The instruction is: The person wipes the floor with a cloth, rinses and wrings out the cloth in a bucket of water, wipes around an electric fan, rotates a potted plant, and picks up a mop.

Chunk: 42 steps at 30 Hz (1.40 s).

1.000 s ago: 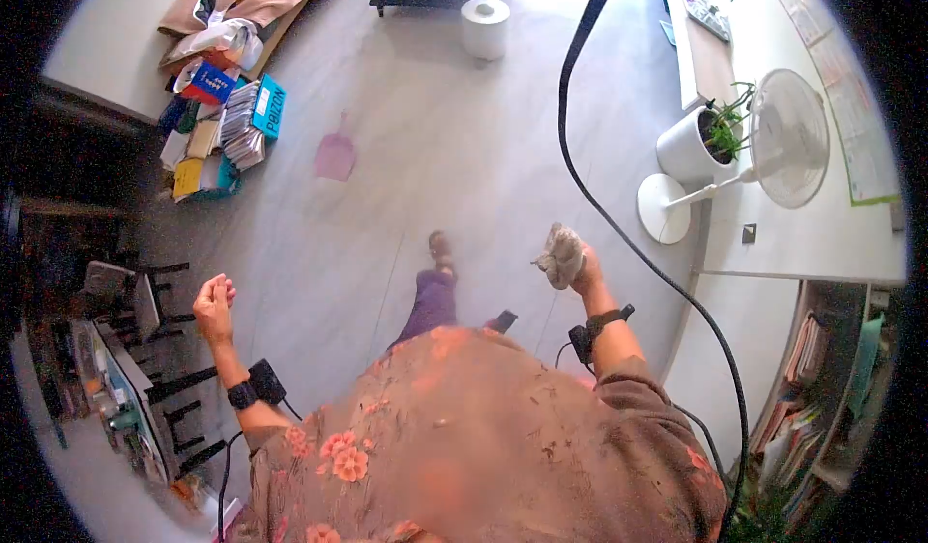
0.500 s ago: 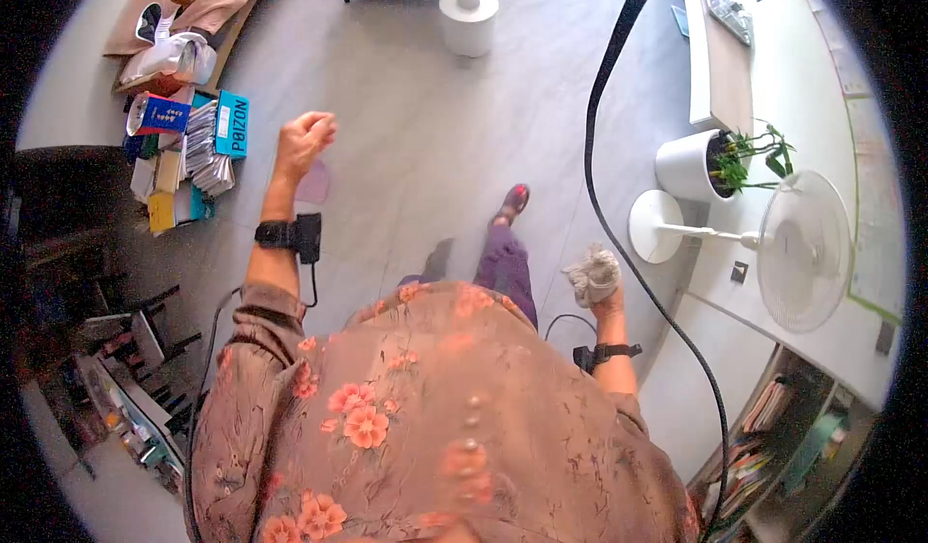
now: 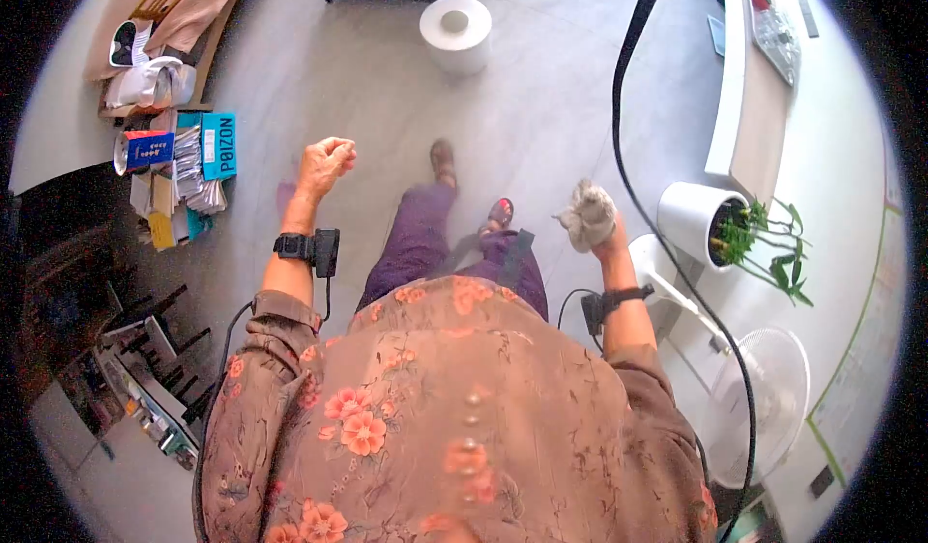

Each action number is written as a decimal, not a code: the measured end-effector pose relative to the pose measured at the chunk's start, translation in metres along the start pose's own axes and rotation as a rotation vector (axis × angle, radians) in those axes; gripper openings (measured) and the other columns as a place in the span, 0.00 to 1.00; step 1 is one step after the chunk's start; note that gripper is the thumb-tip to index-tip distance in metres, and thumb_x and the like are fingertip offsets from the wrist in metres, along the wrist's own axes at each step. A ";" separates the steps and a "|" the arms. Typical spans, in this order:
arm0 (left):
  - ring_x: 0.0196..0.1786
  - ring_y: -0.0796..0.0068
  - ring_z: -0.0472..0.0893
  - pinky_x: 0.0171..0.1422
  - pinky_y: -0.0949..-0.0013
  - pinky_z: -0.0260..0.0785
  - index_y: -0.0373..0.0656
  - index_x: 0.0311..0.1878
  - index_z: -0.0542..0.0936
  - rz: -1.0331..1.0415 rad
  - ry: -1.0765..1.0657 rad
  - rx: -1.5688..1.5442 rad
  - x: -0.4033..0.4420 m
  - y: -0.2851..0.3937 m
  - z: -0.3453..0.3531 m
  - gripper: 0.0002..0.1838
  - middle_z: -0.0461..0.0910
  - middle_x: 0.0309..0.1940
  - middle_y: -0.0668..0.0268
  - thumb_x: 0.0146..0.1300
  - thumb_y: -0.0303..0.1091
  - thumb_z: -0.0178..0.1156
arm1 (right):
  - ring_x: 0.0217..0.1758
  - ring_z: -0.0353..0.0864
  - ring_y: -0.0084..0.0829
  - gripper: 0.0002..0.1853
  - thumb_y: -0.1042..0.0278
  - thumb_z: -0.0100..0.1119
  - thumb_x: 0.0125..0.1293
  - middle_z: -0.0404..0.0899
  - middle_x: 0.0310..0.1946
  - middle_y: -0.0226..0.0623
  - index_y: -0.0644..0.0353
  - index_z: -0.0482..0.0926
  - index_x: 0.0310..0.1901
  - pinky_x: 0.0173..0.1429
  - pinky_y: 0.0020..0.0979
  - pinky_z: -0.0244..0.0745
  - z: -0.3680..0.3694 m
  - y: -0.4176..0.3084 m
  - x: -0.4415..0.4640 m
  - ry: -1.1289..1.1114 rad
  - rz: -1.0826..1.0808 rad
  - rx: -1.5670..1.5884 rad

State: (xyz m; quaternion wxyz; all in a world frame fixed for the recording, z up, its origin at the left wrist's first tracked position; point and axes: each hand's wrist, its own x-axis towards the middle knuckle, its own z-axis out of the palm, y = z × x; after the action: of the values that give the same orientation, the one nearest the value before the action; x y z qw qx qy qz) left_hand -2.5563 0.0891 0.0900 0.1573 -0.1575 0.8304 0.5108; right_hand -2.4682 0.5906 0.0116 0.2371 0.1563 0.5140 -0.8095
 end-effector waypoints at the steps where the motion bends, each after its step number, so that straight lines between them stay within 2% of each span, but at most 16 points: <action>1: 0.28 0.83 0.78 0.30 0.78 0.69 0.40 0.37 0.80 -0.036 -0.010 -0.017 0.016 -0.003 0.002 0.13 0.80 0.27 0.70 0.62 0.41 0.57 | 0.47 0.74 0.31 0.20 0.65 0.47 0.64 0.71 0.46 0.35 0.60 0.65 0.57 0.52 0.35 0.74 0.003 -0.012 0.028 -0.026 -0.061 -0.190; 3: 0.28 0.82 0.78 0.29 0.77 0.69 0.40 0.37 0.80 -0.063 -0.024 -0.021 0.041 -0.002 0.012 0.13 0.80 0.28 0.69 0.61 0.41 0.57 | 0.49 0.74 0.32 0.21 0.65 0.47 0.64 0.72 0.48 0.36 0.61 0.64 0.58 0.54 0.36 0.73 0.006 -0.023 0.073 -0.045 -0.132 -0.368; 6: 0.25 0.81 0.78 0.31 0.77 0.71 0.35 0.36 0.80 -0.142 -0.027 -0.081 0.102 0.001 0.023 0.11 0.80 0.23 0.67 0.59 0.35 0.57 | 0.51 0.74 0.35 0.22 0.66 0.45 0.65 0.72 0.50 0.39 0.62 0.64 0.60 0.56 0.37 0.73 0.038 -0.053 0.140 -0.202 -0.002 -0.118; 8: 0.27 0.81 0.79 0.28 0.77 0.70 0.40 0.38 0.80 -0.146 -0.088 -0.023 0.158 -0.007 0.024 0.12 0.80 0.27 0.67 0.60 0.40 0.57 | 0.40 0.78 0.25 0.19 0.72 0.57 0.59 0.77 0.43 0.34 0.64 0.70 0.53 0.44 0.29 0.76 0.076 -0.072 0.190 -0.045 0.229 0.377; 10: 0.25 0.80 0.78 0.27 0.77 0.70 0.39 0.38 0.80 -0.160 -0.101 -0.028 0.185 -0.007 0.051 0.13 0.80 0.26 0.67 0.60 0.39 0.57 | 0.41 0.79 0.29 0.15 0.72 0.54 0.61 0.77 0.43 0.39 0.65 0.73 0.49 0.44 0.30 0.77 0.064 -0.055 0.200 -0.060 0.014 -0.183; 12: 0.24 0.80 0.78 0.27 0.76 0.70 0.39 0.38 0.80 -0.200 -0.138 -0.029 0.227 -0.008 0.059 0.12 0.80 0.25 0.67 0.60 0.39 0.56 | 0.45 0.78 0.36 0.19 0.66 0.43 0.65 0.76 0.46 0.39 0.64 0.69 0.56 0.50 0.38 0.77 0.045 -0.036 0.238 -0.069 -0.094 -0.684; 13: 0.24 0.80 0.78 0.27 0.76 0.70 0.39 0.38 0.80 -0.205 -0.147 -0.028 0.241 -0.009 0.066 0.12 0.80 0.25 0.67 0.60 0.39 0.56 | 0.45 0.78 0.36 0.19 0.66 0.43 0.65 0.76 0.46 0.39 0.64 0.69 0.56 0.50 0.38 0.77 0.051 -0.040 0.241 -0.062 -0.086 -0.682; 15: 0.24 0.77 0.79 0.30 0.71 0.71 0.39 0.32 0.82 -0.234 -0.157 -0.016 0.281 -0.009 0.077 0.11 0.81 0.22 0.64 0.56 0.38 0.58 | 0.43 0.79 0.36 0.18 0.65 0.44 0.65 0.77 0.44 0.39 0.64 0.70 0.54 0.48 0.38 0.78 0.072 -0.063 0.260 0.101 0.258 0.057; 18: 0.30 0.69 0.82 0.36 0.66 0.72 0.40 0.34 0.82 -0.129 -0.200 0.134 0.319 -0.030 0.107 0.13 0.82 0.26 0.60 0.55 0.41 0.58 | 0.43 0.79 0.36 0.18 0.66 0.45 0.65 0.77 0.43 0.40 0.64 0.71 0.53 0.48 0.38 0.78 0.064 -0.065 0.262 0.131 0.323 0.254; 19: 0.30 0.69 0.82 0.36 0.66 0.72 0.40 0.34 0.82 -0.143 -0.210 0.135 0.333 -0.028 0.112 0.13 0.82 0.26 0.60 0.55 0.41 0.58 | 0.43 0.79 0.34 0.18 0.67 0.46 0.64 0.77 0.44 0.39 0.64 0.70 0.53 0.49 0.37 0.77 0.060 -0.062 0.270 0.063 0.137 -0.403; 20: 0.28 0.71 0.81 0.36 0.67 0.73 0.39 0.36 0.81 -0.098 -0.219 0.208 0.342 -0.022 0.114 0.13 0.82 0.26 0.61 0.56 0.40 0.58 | 0.43 0.79 0.34 0.18 0.67 0.46 0.64 0.77 0.44 0.39 0.64 0.70 0.53 0.49 0.37 0.77 0.074 -0.071 0.272 0.068 0.152 -0.401; 22: 0.27 0.74 0.80 0.35 0.69 0.73 0.38 0.38 0.80 -0.062 -0.228 0.281 0.365 -0.011 0.123 0.14 0.82 0.27 0.61 0.57 0.40 0.57 | 0.39 0.78 0.27 0.14 0.73 0.49 0.63 0.77 0.41 0.36 0.66 0.73 0.49 0.44 0.29 0.76 0.093 -0.091 0.285 0.212 0.246 0.045; 28: 0.42 0.59 0.81 0.48 0.62 0.71 0.40 0.41 0.80 -0.077 -0.209 0.374 0.413 -0.021 0.180 0.17 0.82 0.35 0.55 0.54 0.43 0.60 | 0.39 0.78 0.25 0.14 0.74 0.48 0.64 0.78 0.40 0.34 0.67 0.73 0.50 0.45 0.28 0.76 0.051 -0.066 0.301 0.270 0.400 0.307; 33: 0.48 0.56 0.78 0.53 0.60 0.69 0.40 0.49 0.76 0.046 -0.090 0.534 0.442 -0.033 0.217 0.24 0.78 0.45 0.52 0.52 0.44 0.63 | 0.38 0.78 0.24 0.13 0.74 0.49 0.63 0.78 0.40 0.32 0.65 0.74 0.49 0.44 0.28 0.76 0.016 -0.038 0.306 0.342 0.462 0.197; 36: 0.54 0.55 0.73 0.57 0.59 0.67 0.41 0.53 0.74 -0.033 -0.190 0.582 0.456 -0.043 0.221 0.26 0.73 0.52 0.52 0.52 0.43 0.62 | 0.38 0.78 0.23 0.13 0.74 0.50 0.63 0.78 0.39 0.31 0.64 0.74 0.48 0.44 0.27 0.76 0.001 -0.032 0.310 0.324 0.472 0.161; 42: 0.54 0.57 0.74 0.57 0.60 0.67 0.43 0.52 0.74 -0.032 -0.159 0.603 0.461 -0.054 0.210 0.25 0.74 0.51 0.55 0.52 0.44 0.63 | 0.38 0.78 0.23 0.12 0.73 0.51 0.63 0.77 0.39 0.31 0.64 0.74 0.48 0.43 0.27 0.76 -0.010 -0.035 0.308 0.331 0.490 0.115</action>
State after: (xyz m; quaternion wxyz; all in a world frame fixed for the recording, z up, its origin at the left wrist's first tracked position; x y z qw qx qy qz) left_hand -2.9273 0.2081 -0.2377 0.2694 -0.0761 0.9269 0.2499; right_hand -2.7458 0.5439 -0.1193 0.3291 0.4188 0.4459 -0.7193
